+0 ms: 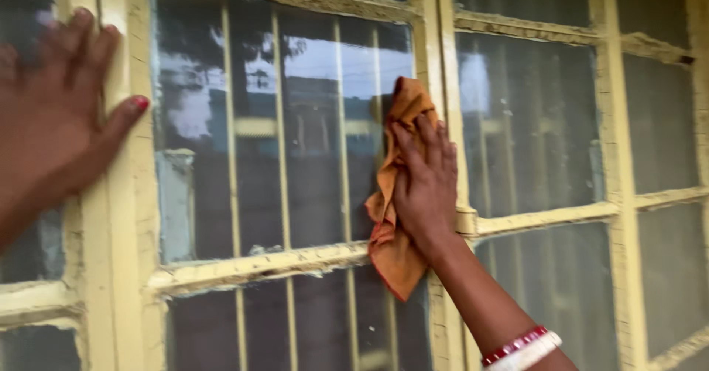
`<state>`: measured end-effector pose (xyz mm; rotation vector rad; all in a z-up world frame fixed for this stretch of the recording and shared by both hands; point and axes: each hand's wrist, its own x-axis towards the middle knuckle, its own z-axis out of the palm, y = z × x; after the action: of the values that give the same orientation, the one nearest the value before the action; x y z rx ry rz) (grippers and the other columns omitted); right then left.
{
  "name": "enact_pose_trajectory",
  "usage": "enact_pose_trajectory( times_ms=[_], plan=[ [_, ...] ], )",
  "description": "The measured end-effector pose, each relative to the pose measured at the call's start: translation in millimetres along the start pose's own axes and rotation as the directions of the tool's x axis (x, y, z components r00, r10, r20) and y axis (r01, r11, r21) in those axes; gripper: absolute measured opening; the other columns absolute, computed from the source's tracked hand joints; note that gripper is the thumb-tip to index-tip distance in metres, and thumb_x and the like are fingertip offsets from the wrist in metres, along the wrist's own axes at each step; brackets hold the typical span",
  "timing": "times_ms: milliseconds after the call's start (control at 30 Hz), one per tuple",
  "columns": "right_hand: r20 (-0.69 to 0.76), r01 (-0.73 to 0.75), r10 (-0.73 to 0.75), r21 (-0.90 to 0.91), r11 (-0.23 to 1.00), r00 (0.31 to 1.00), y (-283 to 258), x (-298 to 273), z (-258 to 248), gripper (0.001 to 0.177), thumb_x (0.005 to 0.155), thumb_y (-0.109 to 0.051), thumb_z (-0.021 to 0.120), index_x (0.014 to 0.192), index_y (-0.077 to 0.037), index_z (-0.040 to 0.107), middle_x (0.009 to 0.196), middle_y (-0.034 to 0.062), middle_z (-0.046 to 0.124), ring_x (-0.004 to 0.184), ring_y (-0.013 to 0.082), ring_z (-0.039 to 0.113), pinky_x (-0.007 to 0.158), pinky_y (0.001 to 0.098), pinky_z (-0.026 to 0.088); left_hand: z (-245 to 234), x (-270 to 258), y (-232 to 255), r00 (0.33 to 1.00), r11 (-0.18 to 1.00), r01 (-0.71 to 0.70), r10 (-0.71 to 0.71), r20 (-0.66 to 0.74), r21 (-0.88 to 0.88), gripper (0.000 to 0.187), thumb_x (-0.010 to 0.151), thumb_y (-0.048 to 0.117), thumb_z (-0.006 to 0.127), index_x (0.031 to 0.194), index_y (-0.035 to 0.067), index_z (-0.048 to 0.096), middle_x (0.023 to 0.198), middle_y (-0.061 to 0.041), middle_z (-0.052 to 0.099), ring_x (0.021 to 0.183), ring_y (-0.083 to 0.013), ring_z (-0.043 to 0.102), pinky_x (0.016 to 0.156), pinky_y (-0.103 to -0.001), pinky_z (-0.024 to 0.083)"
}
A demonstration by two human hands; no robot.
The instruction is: The person cleans a window by spraying pink liquid from a bottle onto the glass and wiping it with a cloth.
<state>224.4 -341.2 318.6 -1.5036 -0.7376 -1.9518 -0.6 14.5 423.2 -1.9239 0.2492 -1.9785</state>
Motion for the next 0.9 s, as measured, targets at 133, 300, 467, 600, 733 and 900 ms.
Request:
enact_pose_trajectory(
  times_ms=[133, 300, 467, 600, 733, 900],
  plan=[
    [-0.056, -0.117, 0.121, 0.078, 0.99, 0.991, -25.8, 12.8, 15.4, 0.061, 0.091, -0.005, 0.058, 0.15, -0.021, 0.053, 0.162, 0.0136, 0.039, 0.153, 0.04, 0.025, 0.126, 0.0497, 0.019, 6.9, -2.8, 5.1, 0.978, 0.981, 0.191, -0.193, 0.074, 0.039, 0.085, 0.099, 0.066, 0.026, 0.166, 0.016, 0.011, 0.174, -0.009, 0.005, 0.16, -0.0291, 0.002, 0.125, -0.055, -0.002],
    [-0.025, -0.151, 0.155, 0.126, 0.981, 0.988, -102.7, 58.6, 47.8, 0.057, 0.095, -0.008, 0.056, 0.151, -0.022, 0.052, 0.167, 0.0167, 0.031, 0.155, 0.0385, 0.022, 0.127, 0.0512, 0.015, 9.8, -0.1, 7.9, 0.982, 0.981, 0.186, -0.188, 0.025, 0.057, 0.09, 0.093, 0.069, 0.036, 0.165, 0.019, 0.014, 0.173, -0.006, 0.008, 0.159, -0.0246, 0.005, 0.126, -0.054, 0.0],
    [0.048, -0.056, 0.056, -0.003, 0.998, 0.997, -194.7, 93.6, 72.2, 0.067, 0.083, -0.009, 0.054, 0.15, -0.014, 0.049, 0.167, 0.0191, 0.027, 0.157, 0.033, 0.016, 0.128, 0.0499, 0.011, 5.3, -3.0, 8.3, 0.982, 0.983, 0.179, -0.181, 0.045, 0.044, 0.088, 0.095, 0.061, 0.044, 0.166, 0.019, 0.014, 0.174, -0.004, 0.009, 0.16, -0.0242, 0.006, 0.127, -0.054, 0.001],
    [0.06, 0.144, -0.147, 0.053, 0.988, 0.987, -237.3, 95.8, 76.3, 0.051, 0.097, -0.023, 0.052, 0.148, -0.016, 0.051, 0.166, 0.015, 0.03, 0.158, 0.0317, 0.019, 0.129, 0.0499, 0.014, 4.6, -3.3, 9.8, 0.984, 0.984, 0.171, -0.174, 0.04, 0.058, 0.087, 0.093, 0.053, 0.045, 0.167, 0.02, 0.014, 0.174, -0.004, 0.01, 0.159, -0.024, 0.006, 0.127, -0.054, 0.001],
    [0.034, 0.297, -0.303, 0.134, 0.946, 0.952, -217.3, 104.9, 75.8, 0.048, 0.099, -0.025, 0.053, 0.147, -0.02, 0.056, 0.162, 0.0099, 0.037, 0.154, 0.031, 0.026, 0.128, 0.0534, 0.017, 3.9, -1.7, 9.3, 0.986, 0.986, 0.162, -0.164, 0.038, 0.044, 0.086, 0.093, 0.054, 0.045, 0.166, 0.019, 0.015, 0.174, -0.005, 0.011, 0.158, -0.0245, 0.008, 0.125, -0.054, 0.001],
    [0.147, 0.24, -0.229, -0.062, 0.969, 0.962, -125.2, 126.0, 68.8, 0.042, 0.09, -0.027, 0.062, 0.133, -0.025, 0.064, 0.163, 0.0101, 0.039, 0.151, 0.029, 0.036, 0.126, 0.0497, 0.023, 4.1, -5.0, 11.9, 0.988, 0.988, 0.153, -0.152, -0.014, 0.019, 0.082, 0.095, 0.057, 0.044, 0.165, 0.018, 0.023, 0.172, -0.006, 0.016, 0.158, -0.0253, 0.011, 0.126, -0.051, 0.003]
  ],
)
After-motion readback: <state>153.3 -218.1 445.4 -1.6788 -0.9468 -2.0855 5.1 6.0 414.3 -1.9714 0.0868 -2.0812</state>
